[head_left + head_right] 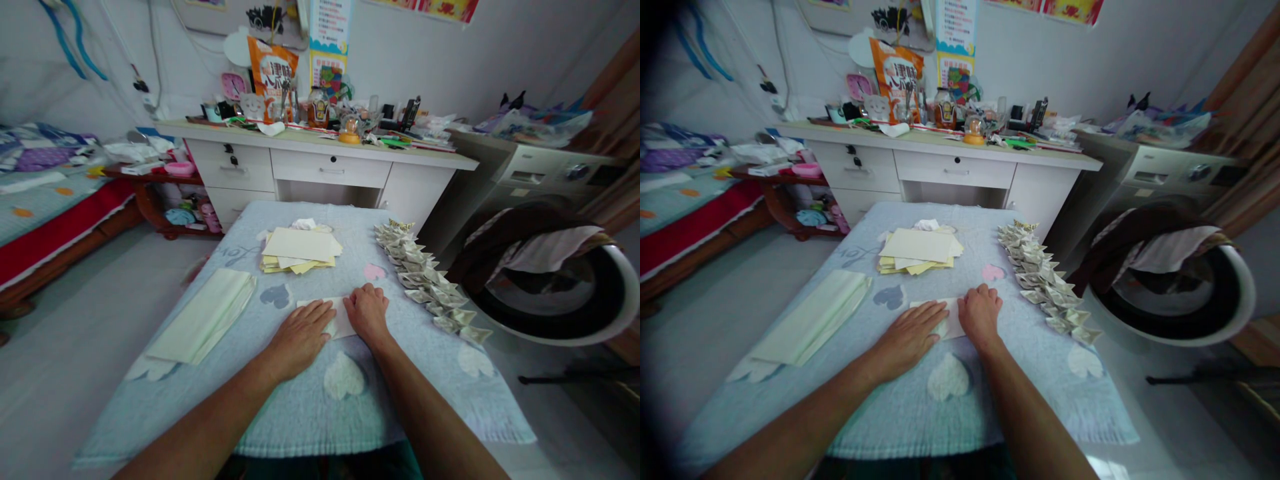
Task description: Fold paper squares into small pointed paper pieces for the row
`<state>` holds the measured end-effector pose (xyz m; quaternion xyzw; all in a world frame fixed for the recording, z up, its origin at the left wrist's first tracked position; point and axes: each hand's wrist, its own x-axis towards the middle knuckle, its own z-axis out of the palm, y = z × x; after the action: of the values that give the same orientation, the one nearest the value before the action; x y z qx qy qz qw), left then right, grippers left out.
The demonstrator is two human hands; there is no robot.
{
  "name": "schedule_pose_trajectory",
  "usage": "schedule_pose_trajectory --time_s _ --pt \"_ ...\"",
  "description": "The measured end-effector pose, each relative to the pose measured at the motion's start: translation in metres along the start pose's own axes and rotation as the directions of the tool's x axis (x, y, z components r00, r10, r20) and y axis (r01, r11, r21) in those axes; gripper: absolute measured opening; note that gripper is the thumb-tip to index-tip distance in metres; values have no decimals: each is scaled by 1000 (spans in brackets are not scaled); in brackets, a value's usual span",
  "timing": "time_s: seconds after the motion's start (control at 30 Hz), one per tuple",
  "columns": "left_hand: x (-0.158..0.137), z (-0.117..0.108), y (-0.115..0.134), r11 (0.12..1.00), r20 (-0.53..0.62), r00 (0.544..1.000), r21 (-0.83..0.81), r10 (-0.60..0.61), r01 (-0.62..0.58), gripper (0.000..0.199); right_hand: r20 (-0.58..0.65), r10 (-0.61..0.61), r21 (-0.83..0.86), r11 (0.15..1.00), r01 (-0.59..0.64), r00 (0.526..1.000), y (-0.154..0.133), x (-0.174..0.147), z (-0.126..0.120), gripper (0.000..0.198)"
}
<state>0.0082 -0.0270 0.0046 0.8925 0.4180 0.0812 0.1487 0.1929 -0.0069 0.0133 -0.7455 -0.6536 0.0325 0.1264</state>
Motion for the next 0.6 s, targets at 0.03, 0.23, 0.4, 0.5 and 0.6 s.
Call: schedule_pose_trajectory --time_s 0.03,0.23,0.4,0.5,0.6 --pt "0 1 0 1000 -7 1000 4 0 0 49 2 2 0 1000 -2 1000 0 0 0 24" --pt "2 5 -3 1000 -23 1000 0 2 -2 51 -10 -2 -2 1000 2 1000 0 1 1 23" --pt "4 2 -2 1000 -42 999 -12 8 -9 52 -63 -47 50 998 50 997 3 -3 -6 16" --pt "5 -1 0 1000 -54 998 -22 18 -19 52 -86 -219 157 960 230 972 0 -10 -15 16" --pt "5 -3 2 999 -62 998 -38 16 -18 53 28 -419 235 885 401 908 -3 -19 -22 14"
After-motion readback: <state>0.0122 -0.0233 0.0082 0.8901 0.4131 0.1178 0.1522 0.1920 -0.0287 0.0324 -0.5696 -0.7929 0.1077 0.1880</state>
